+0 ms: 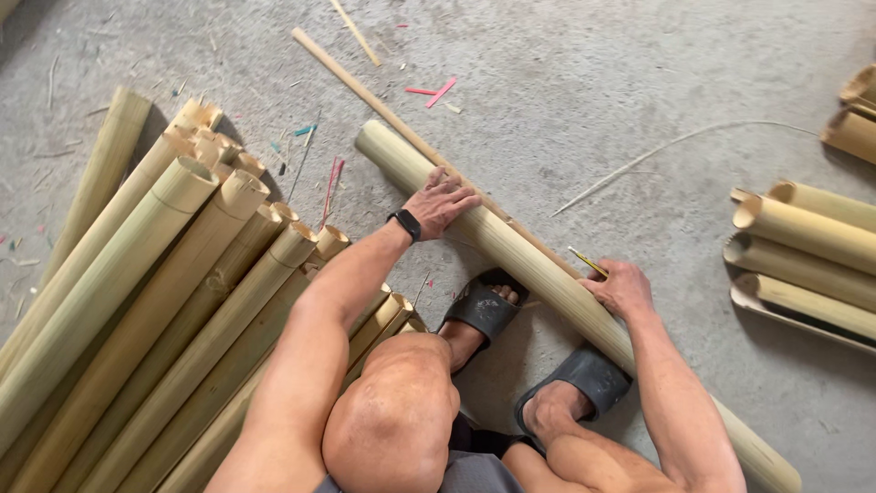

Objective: The person sits on the floor and repeatedly measures and marks bamboo poles using a wooden ruler and a pencil. They pick up each pole, place the ruler along its length, make marks, and then set the pole aside before repeating the process with another pole.

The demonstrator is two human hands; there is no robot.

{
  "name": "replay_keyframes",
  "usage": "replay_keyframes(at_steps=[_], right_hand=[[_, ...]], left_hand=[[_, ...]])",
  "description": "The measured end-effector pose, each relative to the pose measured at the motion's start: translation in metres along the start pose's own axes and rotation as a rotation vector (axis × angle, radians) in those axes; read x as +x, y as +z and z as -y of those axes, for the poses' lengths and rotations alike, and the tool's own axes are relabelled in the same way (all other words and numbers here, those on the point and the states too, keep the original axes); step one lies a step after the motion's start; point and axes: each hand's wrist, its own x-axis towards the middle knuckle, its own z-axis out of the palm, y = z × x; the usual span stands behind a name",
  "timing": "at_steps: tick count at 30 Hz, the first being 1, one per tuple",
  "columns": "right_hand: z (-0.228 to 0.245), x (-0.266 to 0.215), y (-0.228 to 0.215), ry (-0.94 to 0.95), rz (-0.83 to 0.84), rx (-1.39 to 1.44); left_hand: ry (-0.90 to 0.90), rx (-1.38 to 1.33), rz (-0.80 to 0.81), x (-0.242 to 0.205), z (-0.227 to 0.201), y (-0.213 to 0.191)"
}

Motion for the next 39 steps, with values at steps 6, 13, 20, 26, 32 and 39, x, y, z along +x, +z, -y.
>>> replay_keyframes(at_steps=[6,13,20,26,32,39], right_hand=[[-0.009,0.024,0.015,-0.107,0.067,-0.197],[-0.009,0.030,0.014,-0.071,0.109,-0.173],[0.028,0.004,0.013,0.071,-0.349,-0.069],[0.001,-0.050,0.002,0.214,0.072,0.583],[-0.060,-0.112,0.019,0.369,0.208,0.558],[-0.056,-0.084,-0.071,0.212,-0.058,0.318]], left_hand=[[-0.330,-0.092,-0.049,-0.022,-0.002,-0.002],[-0.751,-0.168,-0.326,-0.044,0.048,-0.045],[0.203,-0.577,-0.118,0.054,-0.087,-0.026],[0.198,-0.140,0.344,0.096,-0.143,0.003],[0.132,-0.152,0.143,0.132,-0.119,-0.061],[0.009,-0.676,-0.187,0.217,-0.172,-0.200]])
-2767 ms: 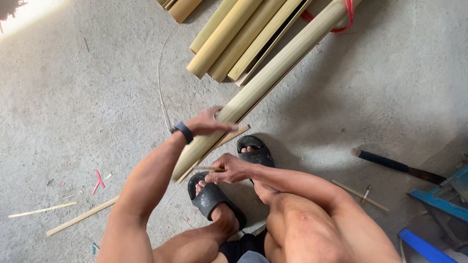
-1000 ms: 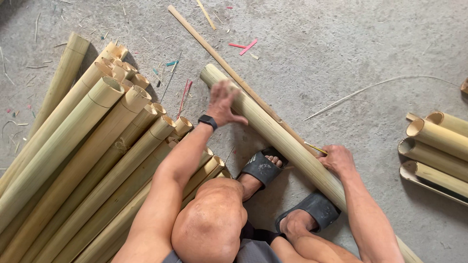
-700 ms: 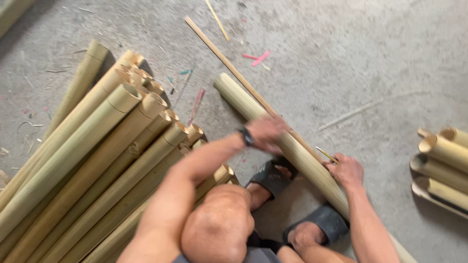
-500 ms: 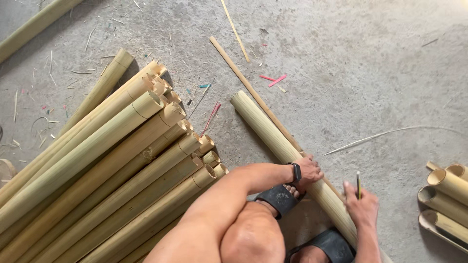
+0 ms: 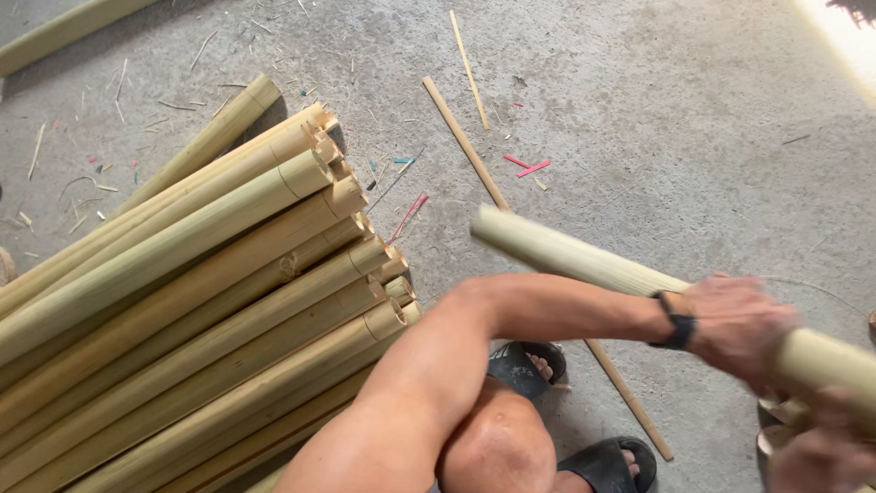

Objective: The person sits on the floor and repeatedly measures and marks bamboo poles using a wooden ruler and a pencil. They pick up each pole, place the ruler along its length, make marks, and then set the pole aside before repeating the process with another pole.

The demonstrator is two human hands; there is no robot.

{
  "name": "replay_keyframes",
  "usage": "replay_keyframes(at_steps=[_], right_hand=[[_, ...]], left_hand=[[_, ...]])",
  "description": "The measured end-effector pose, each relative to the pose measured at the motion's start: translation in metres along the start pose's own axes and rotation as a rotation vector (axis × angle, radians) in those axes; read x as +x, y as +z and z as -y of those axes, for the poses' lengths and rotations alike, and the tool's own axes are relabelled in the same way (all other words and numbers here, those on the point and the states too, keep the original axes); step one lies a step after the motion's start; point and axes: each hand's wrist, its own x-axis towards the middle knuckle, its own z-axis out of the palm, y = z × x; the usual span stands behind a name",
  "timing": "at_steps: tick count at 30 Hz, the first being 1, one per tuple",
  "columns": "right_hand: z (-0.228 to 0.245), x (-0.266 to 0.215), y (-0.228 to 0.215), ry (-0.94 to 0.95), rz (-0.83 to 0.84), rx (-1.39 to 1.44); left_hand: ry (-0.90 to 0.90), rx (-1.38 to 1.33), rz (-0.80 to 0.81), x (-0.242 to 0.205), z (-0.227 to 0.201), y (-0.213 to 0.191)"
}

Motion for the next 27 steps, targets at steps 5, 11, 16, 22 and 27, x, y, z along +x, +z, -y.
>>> replay_keyframes(at_steps=[5,11,16,22,27], right_hand=[[0.076,0.008,-0.053,-0.270,-0.301,-0.181],[0.153,0.007,-0.102,-0.696,-0.611,-0.367],[0.108,0.014,0.028,-0.412,0.042,-0.423],[0.057,0.050,0.120,-0.479,0.333,-0.207],[0.041,0.065,0.126,-0.281,-0.044,-0.320]], left_hand=[[0.068,-0.542,-0.180,0.030,-0.035,0.026],[-0.026,-1.296,-0.410,-0.034,0.056,-0.009],[-0.479,-1.250,-1.036,-0.142,0.194,-0.053],[-1.267,-0.841,-0.919,-0.223,0.251,-0.021],[-1.331,-0.859,-0.821,-0.238,0.271,-0.014]])
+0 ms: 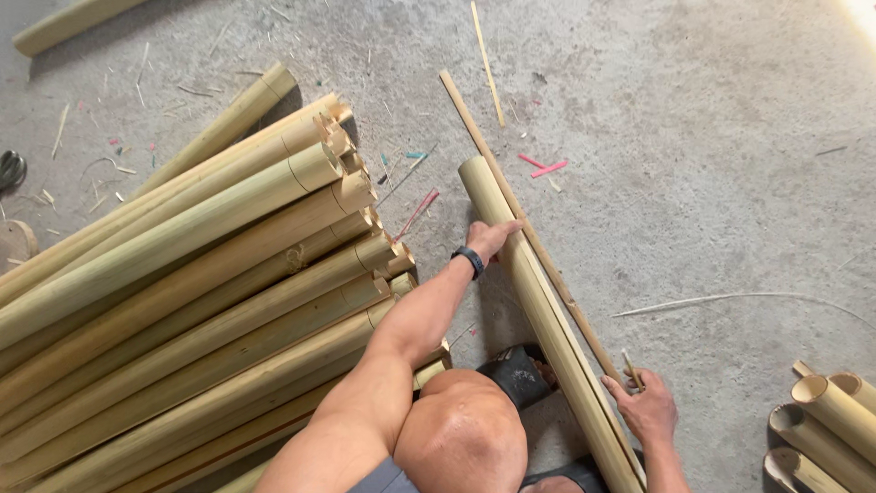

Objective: The person sits on the floor and repeatedly measures and marks bamboo poles using a wooden ruler and a pencil. They pick up each pole, place the ruler along its length, make marks, and then set the pole aside before repeating the process with another pole.

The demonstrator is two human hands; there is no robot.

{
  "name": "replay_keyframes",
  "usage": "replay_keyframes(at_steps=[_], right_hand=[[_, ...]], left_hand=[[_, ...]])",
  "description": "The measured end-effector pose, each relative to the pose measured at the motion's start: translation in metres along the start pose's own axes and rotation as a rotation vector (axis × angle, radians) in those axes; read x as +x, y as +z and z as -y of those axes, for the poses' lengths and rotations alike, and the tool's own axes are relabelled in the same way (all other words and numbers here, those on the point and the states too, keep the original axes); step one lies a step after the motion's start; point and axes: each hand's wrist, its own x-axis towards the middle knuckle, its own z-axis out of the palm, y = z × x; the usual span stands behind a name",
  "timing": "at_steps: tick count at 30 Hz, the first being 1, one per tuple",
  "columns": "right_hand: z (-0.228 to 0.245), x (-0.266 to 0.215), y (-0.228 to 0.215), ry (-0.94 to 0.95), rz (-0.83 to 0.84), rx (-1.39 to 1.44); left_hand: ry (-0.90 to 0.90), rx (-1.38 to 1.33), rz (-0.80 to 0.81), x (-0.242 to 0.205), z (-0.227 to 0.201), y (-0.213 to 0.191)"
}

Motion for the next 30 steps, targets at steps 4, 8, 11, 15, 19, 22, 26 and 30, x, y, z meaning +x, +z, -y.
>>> replay_keyframes(at_steps=[4,8,11,15,19,22,26,30], right_hand=[[-0.013,-0.006,0.010,-0.035,0.009,-0.115],[-0.021,-0.011,0.006,-0.130,-0.058,-0.128],[-0.050,-0.028,-0.031,-0.057,0.011,-0.188],[-0.104,-0.068,-0.103,0.204,0.244,-0.074],[-0.098,-0.099,-0.096,0.196,0.113,0.151],[-0.077,-0.114,-0.077,0.270,-0.064,0.248],[-0.078,-0.130,-0.072,0.229,-0.118,0.206],[-0.092,-0.139,-0.063,0.121,-0.162,0.188]], left_hand=[[0.005,0.234,-0.036,0.008,0.007,0.000],[0.084,0.447,-0.138,0.021,0.012,-0.008],[0.291,0.476,-0.200,0.048,0.008,-0.031],[0.746,0.654,-0.196,0.088,-0.014,-0.064],[0.667,0.527,0.060,0.108,-0.029,-0.064],[0.562,0.556,0.088,0.118,-0.041,-0.064],[0.489,0.388,0.146,0.124,-0.041,-0.065],[0.556,0.237,0.184,0.124,-0.040,-0.068]])
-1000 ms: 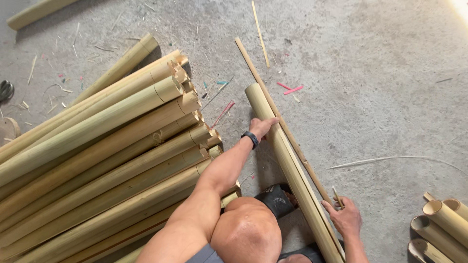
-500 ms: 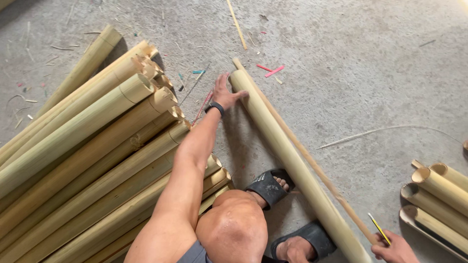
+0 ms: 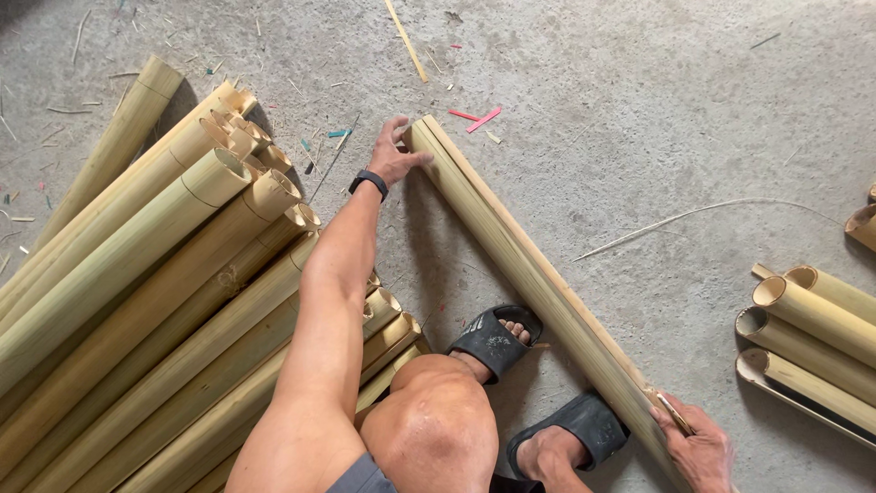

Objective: The person sits on the floor and repeatedly measures and marks bamboo poles using a wooden ruler and a pencil. They pick up each pole, place the ruler along its length, make marks, and then set the pole aside before repeating the process with another pole.

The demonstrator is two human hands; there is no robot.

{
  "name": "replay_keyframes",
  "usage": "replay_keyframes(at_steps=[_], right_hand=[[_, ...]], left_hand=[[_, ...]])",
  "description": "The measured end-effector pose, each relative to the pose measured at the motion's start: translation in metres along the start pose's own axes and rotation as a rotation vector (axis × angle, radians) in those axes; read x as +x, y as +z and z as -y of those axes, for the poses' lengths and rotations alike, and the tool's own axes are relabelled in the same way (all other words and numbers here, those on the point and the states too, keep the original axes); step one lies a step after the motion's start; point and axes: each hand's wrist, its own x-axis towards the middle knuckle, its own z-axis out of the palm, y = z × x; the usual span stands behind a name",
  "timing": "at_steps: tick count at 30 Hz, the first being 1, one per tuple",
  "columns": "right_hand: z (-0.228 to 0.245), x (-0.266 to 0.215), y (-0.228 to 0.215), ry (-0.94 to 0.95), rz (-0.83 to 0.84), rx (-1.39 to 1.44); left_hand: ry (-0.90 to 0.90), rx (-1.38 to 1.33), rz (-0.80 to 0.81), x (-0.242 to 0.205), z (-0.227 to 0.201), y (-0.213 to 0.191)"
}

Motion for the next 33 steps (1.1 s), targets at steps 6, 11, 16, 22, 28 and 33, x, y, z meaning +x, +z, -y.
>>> replay_keyframes(at_steps=[6,11,16,22,28,33], right_hand=[[0.008,-0.002,0.001,0.177,0.109,-0.078],[0.024,-0.002,0.002,0.140,0.080,-0.151],[0.023,-0.002,0.010,-0.040,-0.023,-0.100],[0.032,-0.005,0.022,-0.145,-0.131,-0.073],[0.049,-0.003,0.037,-0.173,-0.227,-0.052],[0.057,-0.001,0.036,-0.154,-0.247,-0.091]], left_hand=[[-0.101,0.205,-0.054,-0.001,-0.017,0.010],[-0.131,0.163,-0.085,0.000,-0.026,0.017],[-0.139,0.173,-0.093,0.007,-0.024,0.018],[-0.102,0.185,-0.100,0.014,-0.013,0.019],[-0.102,0.151,-0.036,0.014,-0.014,0.014],[-0.144,0.354,-0.115,0.004,-0.040,0.023]])
